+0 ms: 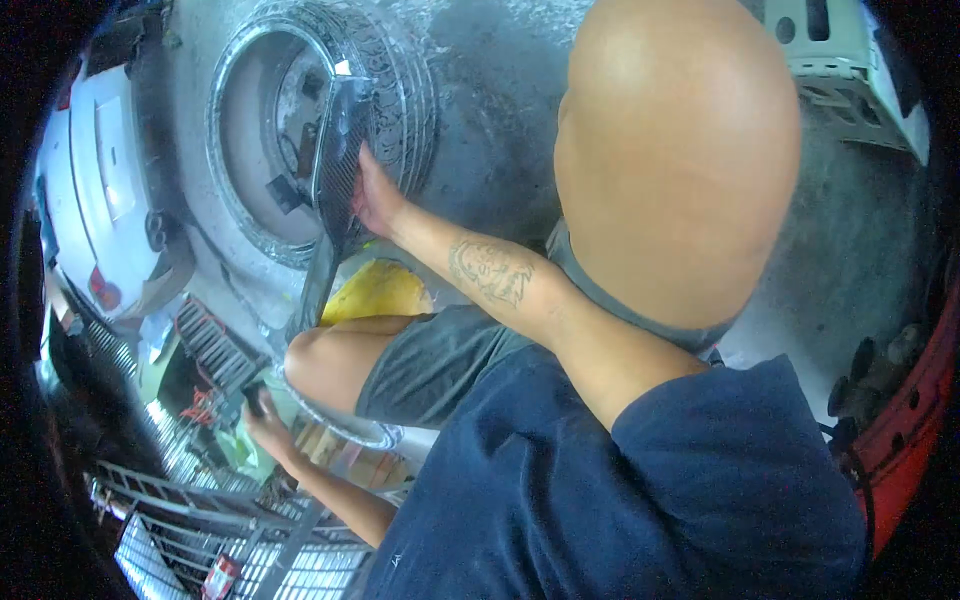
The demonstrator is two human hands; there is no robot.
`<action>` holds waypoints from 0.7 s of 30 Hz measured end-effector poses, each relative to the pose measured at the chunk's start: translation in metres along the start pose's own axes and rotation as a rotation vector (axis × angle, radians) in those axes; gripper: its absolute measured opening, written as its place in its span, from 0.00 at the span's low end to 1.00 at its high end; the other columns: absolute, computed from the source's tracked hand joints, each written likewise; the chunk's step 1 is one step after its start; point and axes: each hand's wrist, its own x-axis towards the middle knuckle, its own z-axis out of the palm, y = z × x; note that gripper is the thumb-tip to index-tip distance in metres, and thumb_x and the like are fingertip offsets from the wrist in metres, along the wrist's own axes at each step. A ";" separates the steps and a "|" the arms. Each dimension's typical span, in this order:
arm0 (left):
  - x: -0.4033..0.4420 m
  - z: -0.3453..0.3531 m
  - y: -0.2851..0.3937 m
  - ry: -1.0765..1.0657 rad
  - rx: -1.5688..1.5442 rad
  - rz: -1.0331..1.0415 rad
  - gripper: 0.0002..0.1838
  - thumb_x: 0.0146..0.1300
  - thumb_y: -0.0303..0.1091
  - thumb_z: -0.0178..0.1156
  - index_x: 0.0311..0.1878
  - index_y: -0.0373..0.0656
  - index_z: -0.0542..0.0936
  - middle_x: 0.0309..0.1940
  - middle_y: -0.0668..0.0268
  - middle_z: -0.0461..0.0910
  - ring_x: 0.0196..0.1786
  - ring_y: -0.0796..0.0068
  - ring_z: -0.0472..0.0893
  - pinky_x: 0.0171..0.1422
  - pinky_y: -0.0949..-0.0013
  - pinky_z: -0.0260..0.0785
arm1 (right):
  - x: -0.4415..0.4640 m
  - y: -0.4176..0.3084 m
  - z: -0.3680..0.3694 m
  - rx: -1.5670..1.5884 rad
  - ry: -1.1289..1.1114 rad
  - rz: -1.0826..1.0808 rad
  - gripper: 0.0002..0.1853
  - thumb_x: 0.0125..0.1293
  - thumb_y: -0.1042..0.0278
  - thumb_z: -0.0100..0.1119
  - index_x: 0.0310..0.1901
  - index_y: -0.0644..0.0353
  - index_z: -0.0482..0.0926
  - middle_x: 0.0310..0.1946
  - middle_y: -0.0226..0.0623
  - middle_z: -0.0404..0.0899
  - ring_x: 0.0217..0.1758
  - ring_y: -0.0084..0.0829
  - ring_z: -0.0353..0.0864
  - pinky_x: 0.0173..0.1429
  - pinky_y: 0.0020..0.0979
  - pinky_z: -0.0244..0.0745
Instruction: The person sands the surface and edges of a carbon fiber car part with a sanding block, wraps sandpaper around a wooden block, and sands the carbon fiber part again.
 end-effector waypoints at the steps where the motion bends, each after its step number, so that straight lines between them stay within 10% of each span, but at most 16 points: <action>1: 0.025 -0.001 0.058 0.023 -0.161 0.114 0.21 0.77 0.35 0.71 0.62 0.25 0.82 0.46 0.51 0.87 0.48 0.56 0.85 0.57 0.53 0.78 | 0.000 0.003 -0.001 0.002 0.038 -0.027 0.37 0.85 0.26 0.38 0.60 0.52 0.83 0.47 0.32 0.90 0.48 0.33 0.91 0.57 0.49 0.89; 9: 0.099 0.100 0.379 -0.052 -0.066 1.020 0.19 0.69 0.28 0.71 0.61 0.35 0.86 0.52 0.52 0.84 0.56 0.45 0.81 0.64 0.50 0.74 | 0.013 0.020 -0.010 0.043 0.060 -0.036 0.31 0.88 0.35 0.41 0.67 0.53 0.81 0.55 0.33 0.90 0.55 0.31 0.89 0.58 0.40 0.84; 21: 0.104 0.116 0.394 -0.167 0.216 1.167 0.21 0.68 0.27 0.66 0.65 0.41 0.86 0.59 0.56 0.83 0.57 0.46 0.79 0.64 0.46 0.74 | 0.023 0.045 -0.025 -0.108 0.212 -0.030 0.28 0.87 0.36 0.46 0.60 0.53 0.85 0.48 0.31 0.89 0.44 0.26 0.87 0.44 0.32 0.81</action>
